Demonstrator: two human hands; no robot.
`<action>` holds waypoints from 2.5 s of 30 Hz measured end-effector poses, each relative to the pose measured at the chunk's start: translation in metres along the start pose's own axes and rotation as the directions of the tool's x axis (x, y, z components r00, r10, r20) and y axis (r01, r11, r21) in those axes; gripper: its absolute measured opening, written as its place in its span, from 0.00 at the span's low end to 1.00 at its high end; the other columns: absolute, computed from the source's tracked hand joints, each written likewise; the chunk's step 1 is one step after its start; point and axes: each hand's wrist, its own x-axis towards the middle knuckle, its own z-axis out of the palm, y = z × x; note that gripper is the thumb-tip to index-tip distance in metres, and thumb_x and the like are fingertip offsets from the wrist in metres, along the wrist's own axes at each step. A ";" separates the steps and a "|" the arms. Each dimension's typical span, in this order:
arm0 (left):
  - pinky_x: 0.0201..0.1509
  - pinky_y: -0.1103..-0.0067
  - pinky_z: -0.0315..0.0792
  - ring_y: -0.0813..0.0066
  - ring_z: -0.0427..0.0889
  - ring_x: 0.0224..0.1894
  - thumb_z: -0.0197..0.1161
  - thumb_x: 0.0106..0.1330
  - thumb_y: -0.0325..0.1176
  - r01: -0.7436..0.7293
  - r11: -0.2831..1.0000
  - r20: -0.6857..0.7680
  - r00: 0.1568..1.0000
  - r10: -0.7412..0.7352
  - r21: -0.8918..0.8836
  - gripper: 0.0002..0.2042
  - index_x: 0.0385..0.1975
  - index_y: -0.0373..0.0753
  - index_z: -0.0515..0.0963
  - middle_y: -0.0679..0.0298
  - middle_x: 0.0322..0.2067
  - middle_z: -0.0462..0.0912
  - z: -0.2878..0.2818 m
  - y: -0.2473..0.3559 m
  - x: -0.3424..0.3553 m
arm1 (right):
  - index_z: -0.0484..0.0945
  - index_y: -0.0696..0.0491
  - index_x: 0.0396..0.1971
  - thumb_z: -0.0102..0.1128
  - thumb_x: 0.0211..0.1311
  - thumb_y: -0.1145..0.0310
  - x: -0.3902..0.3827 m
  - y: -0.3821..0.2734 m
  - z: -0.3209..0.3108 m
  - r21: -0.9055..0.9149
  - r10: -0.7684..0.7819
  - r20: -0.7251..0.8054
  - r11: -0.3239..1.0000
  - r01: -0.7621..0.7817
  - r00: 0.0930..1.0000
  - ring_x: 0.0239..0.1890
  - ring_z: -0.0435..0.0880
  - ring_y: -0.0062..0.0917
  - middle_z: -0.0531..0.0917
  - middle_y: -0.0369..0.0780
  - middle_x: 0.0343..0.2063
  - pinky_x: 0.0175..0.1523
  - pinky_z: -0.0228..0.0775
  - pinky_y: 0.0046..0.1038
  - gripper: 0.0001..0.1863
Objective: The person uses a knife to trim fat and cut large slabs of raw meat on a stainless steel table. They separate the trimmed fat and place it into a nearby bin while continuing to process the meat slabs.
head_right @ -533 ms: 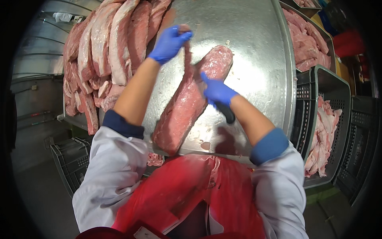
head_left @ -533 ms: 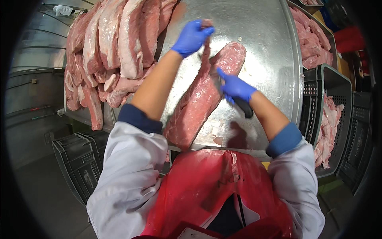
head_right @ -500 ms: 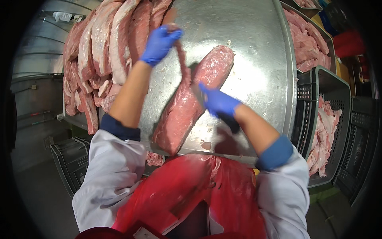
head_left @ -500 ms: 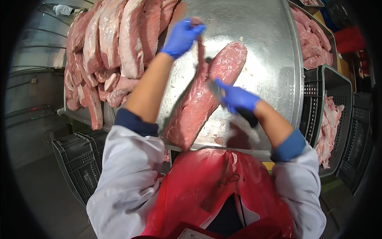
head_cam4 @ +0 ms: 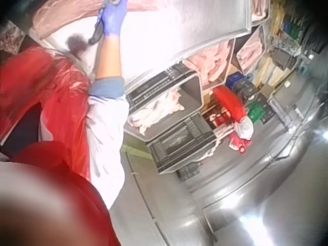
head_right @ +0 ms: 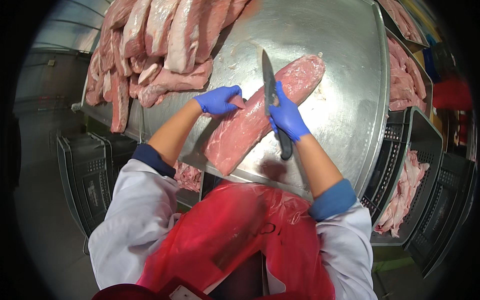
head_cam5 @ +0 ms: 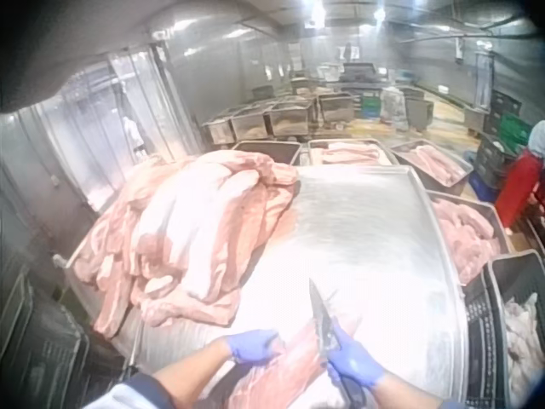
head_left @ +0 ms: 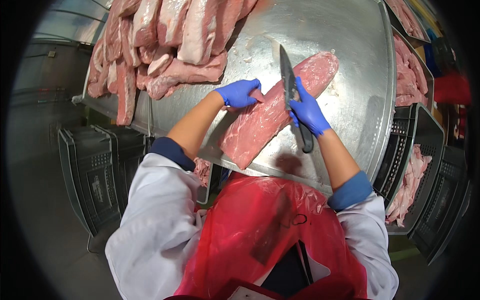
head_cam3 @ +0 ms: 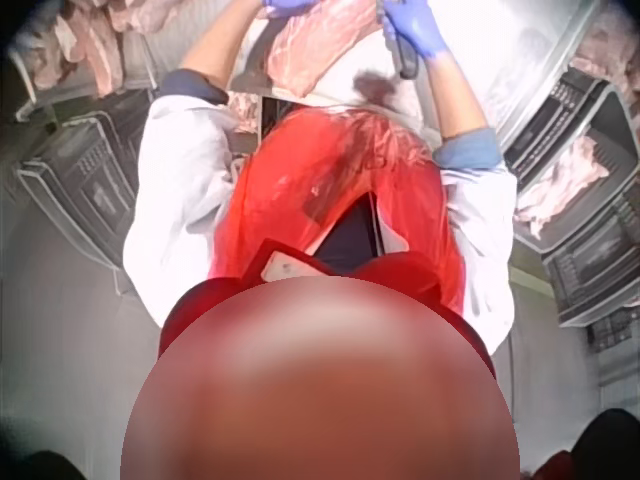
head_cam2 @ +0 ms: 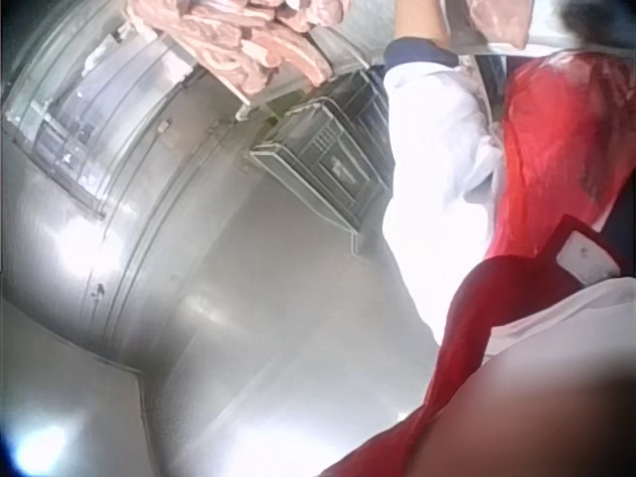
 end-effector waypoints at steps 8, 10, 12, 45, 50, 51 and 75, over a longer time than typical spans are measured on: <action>0.51 0.60 0.75 0.44 0.82 0.46 0.64 0.60 0.36 0.116 0.960 -0.125 0.988 -0.086 0.253 0.20 0.52 0.39 0.74 0.45 0.42 0.83 -0.053 0.081 -0.049 | 0.41 0.48 0.78 0.46 0.61 0.78 -0.061 0.005 0.035 -0.479 0.172 0.454 0.874 0.077 0.874 0.17 0.77 0.25 0.79 0.42 0.21 0.23 0.73 0.30 0.45; 0.50 0.60 0.75 0.45 0.83 0.45 0.64 0.60 0.35 0.139 0.945 -0.142 0.985 -0.100 0.296 0.19 0.51 0.39 0.75 0.45 0.41 0.84 -0.057 0.097 -0.065 | 0.42 0.48 0.78 0.46 0.60 0.78 -0.083 -0.002 0.031 -0.442 0.264 0.478 0.897 -0.030 0.838 0.18 0.78 0.25 0.80 0.42 0.22 0.25 0.75 0.30 0.45; 0.49 0.60 0.76 0.45 0.83 0.45 0.64 0.59 0.34 0.160 0.928 -0.160 0.981 -0.111 0.336 0.19 0.51 0.40 0.75 0.46 0.40 0.84 -0.056 0.114 -0.079 | 0.41 0.44 0.78 0.47 0.62 0.76 -0.057 -0.005 0.060 -0.391 0.248 0.413 0.917 -0.075 0.876 0.19 0.78 0.22 0.79 0.40 0.21 0.26 0.74 0.28 0.45; 0.61 0.67 0.71 0.56 0.78 0.54 0.71 0.58 0.33 0.937 0.346 -0.741 0.201 -0.641 -0.046 0.30 0.61 0.32 0.69 0.49 0.53 0.76 0.189 0.025 -0.526 | 0.53 0.40 0.77 0.57 0.64 0.69 0.075 -0.049 -0.064 -0.616 -0.362 0.060 0.719 0.320 0.930 0.22 0.80 0.22 0.83 0.40 0.26 0.31 0.75 0.26 0.41; 0.70 0.61 0.63 0.44 0.69 0.65 0.76 0.51 0.38 0.555 0.832 -0.776 0.519 -0.358 -0.013 0.40 0.65 0.33 0.65 0.44 0.62 0.70 0.136 0.012 -0.303 | 0.67 0.55 0.60 0.51 0.58 0.77 0.145 -0.029 -0.168 -0.604 -0.264 -0.375 0.797 -0.018 0.889 0.19 0.79 0.27 0.79 0.42 0.20 0.23 0.72 0.32 0.27; 0.70 0.59 0.62 0.43 0.69 0.65 0.77 0.50 0.40 0.487 0.871 -0.793 0.555 -0.252 0.064 0.41 0.65 0.34 0.66 0.45 0.62 0.70 0.131 0.008 -0.264 | 0.67 0.55 0.57 0.51 0.58 0.77 0.141 -0.025 -0.167 -0.540 -0.235 -0.369 0.841 -0.002 0.899 0.19 0.79 0.27 0.79 0.42 0.21 0.22 0.72 0.32 0.24; 0.57 0.63 0.74 0.51 0.80 0.53 0.67 0.58 0.54 -0.005 0.991 -0.527 0.846 0.074 0.131 0.31 0.58 0.43 0.72 0.51 0.52 0.79 0.008 0.094 0.114 | 0.45 0.38 0.78 0.47 0.64 0.84 -0.103 0.030 -0.124 0.189 -0.081 -0.393 0.968 0.167 0.916 0.18 0.73 0.18 0.76 0.35 0.26 0.20 0.68 0.21 0.45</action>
